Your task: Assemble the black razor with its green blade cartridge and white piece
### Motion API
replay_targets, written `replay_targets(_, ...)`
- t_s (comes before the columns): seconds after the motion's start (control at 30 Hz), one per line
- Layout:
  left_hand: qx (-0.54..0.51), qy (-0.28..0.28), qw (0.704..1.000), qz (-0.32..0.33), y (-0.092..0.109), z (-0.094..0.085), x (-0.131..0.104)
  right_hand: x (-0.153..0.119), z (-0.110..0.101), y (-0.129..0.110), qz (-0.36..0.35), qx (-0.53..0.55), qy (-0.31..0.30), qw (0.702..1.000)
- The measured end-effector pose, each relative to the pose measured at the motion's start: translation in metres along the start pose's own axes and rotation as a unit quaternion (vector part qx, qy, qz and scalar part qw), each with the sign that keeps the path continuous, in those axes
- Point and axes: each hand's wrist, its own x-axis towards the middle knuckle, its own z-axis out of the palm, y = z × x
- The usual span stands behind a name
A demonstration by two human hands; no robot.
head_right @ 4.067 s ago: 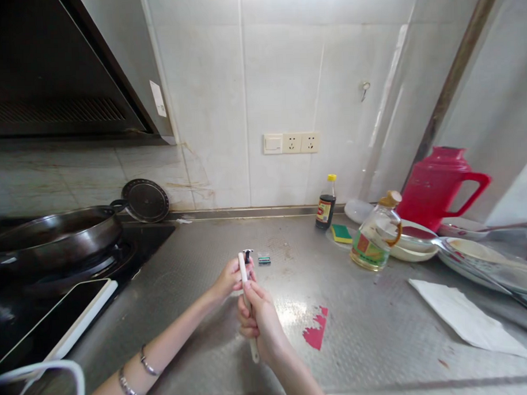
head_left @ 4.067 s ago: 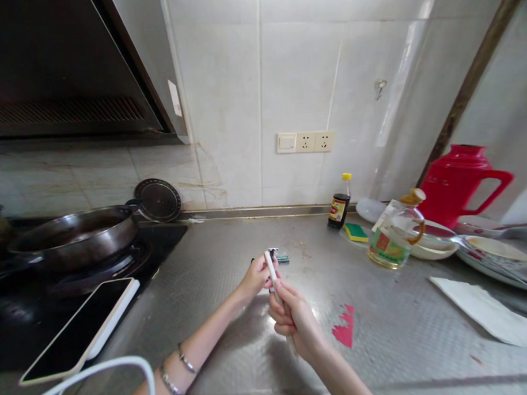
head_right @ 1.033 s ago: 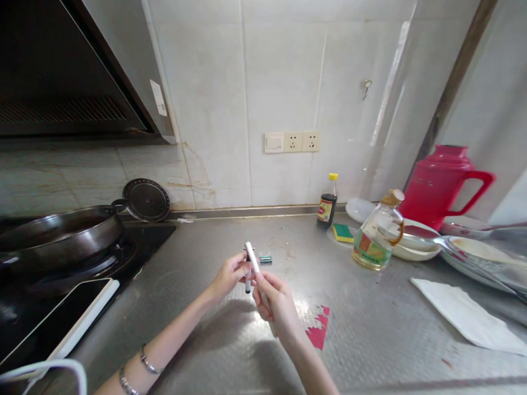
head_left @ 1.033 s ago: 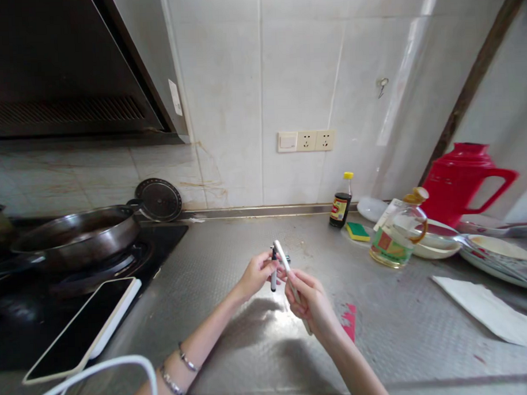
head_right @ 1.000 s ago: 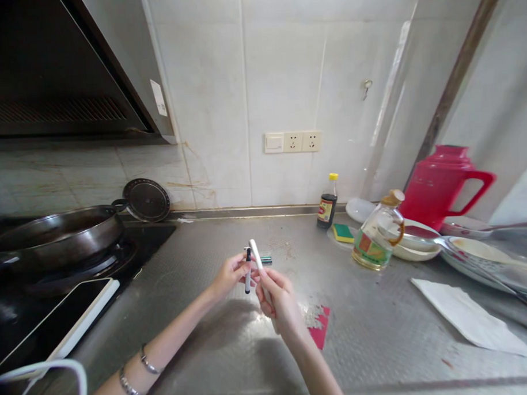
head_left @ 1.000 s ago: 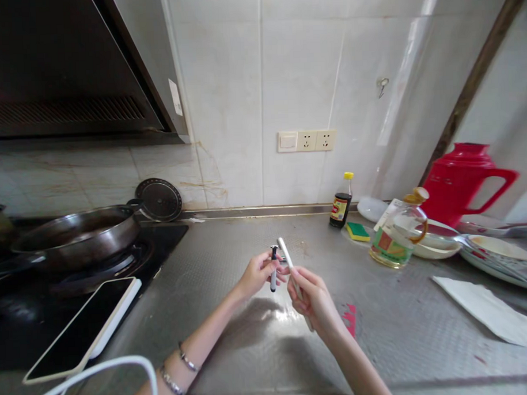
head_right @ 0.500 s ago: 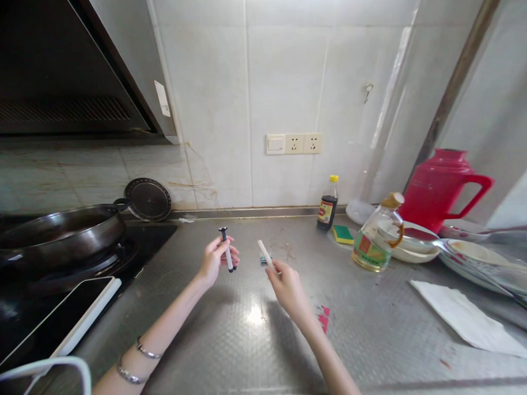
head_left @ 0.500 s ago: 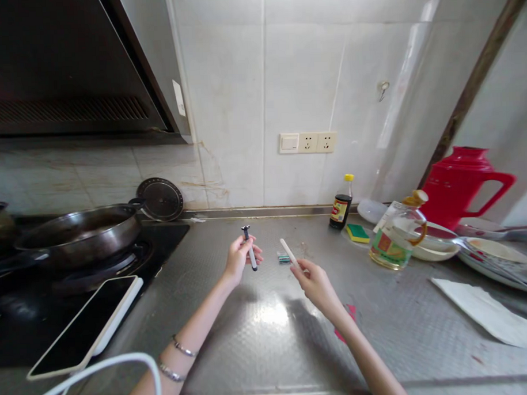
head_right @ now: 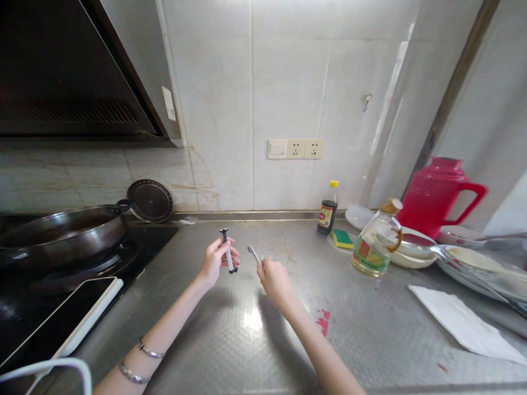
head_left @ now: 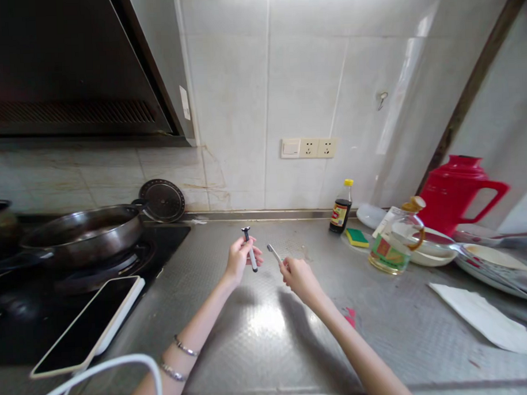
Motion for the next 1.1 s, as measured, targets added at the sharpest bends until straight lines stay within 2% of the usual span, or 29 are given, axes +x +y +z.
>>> replay_targets(0.1,-0.003,0.001,1.000,-0.001,0.000,0.000,0.000,0.007,0.004,-0.004,0.006,-0.108,-0.016,0.994)
replay_targets(0.2,-0.004,-0.001,1.000,0.000,0.000,0.000,0.000,0.014,0.010,-0.007,0.013,-0.169,-0.026,0.985)
replay_targets(0.5,0.004,-0.019,1.000,-0.007,-0.005,0.001,-0.001,0.030,0.038,-0.010,0.026,-0.194,-0.064,0.979)
replay_targets(0.67,0.009,-0.024,1.000,-0.016,-0.007,0.002,-0.001,0.033,0.045,-0.008,0.031,-0.192,-0.068,0.978)
replay_targets(0.9,0.014,-0.029,0.999,-0.014,-0.009,0.003,-0.001,0.032,0.040,-0.009,0.037,-0.185,-0.065,0.980)
replay_targets(1.0,0.016,-0.032,0.999,-0.019,-0.011,0.003,-0.001,0.038,0.028,-0.005,0.040,-0.188,-0.040,0.980)
replay_targets(1.1,0.018,-0.029,0.999,-0.024,-0.013,0.004,-0.001,0.052,0.011,0.011,0.033,-0.180,-0.028,0.983)
